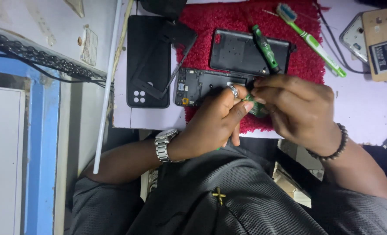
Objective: Cleaning a mobile phone motherboard using a toothbrush, cleaning solution, and a fine scraping tool.
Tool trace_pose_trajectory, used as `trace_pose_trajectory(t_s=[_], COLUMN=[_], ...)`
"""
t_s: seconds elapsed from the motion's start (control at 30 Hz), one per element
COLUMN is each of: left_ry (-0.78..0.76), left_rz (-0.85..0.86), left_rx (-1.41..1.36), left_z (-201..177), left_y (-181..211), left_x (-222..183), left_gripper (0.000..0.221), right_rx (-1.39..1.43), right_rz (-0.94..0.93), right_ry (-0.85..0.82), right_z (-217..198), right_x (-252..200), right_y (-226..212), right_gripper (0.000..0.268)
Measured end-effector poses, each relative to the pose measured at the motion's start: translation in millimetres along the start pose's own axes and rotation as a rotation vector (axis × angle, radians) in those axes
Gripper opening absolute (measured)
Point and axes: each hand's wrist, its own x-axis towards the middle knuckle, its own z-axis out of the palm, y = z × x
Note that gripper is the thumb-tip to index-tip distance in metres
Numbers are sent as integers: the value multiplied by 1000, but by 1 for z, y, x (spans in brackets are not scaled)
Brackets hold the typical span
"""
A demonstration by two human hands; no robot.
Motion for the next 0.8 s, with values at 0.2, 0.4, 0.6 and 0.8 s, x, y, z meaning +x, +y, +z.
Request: trace_pose_trajectory(t_s=[0.2,0.4,0.6,0.8], left_ry=[38,31,22,21], left_rz=[135,142,130,78], left_rx=[-34,-10,-19,6], left_z=[2,1,-1,0], left_y=[-10,-9,-2,-6], left_x=[-3,-2,-4,-4], left_gripper=[27,26,29,23], right_rx=[323,499,365,161], right_rz=[482,696,488,269], right_ry=[-6,-2,40,39], right_z=[-3,-3,5,5], right_x=[5,6,0,1], right_y=[-7,-9,-3,-4], right_gripper=[13,10,8,12])
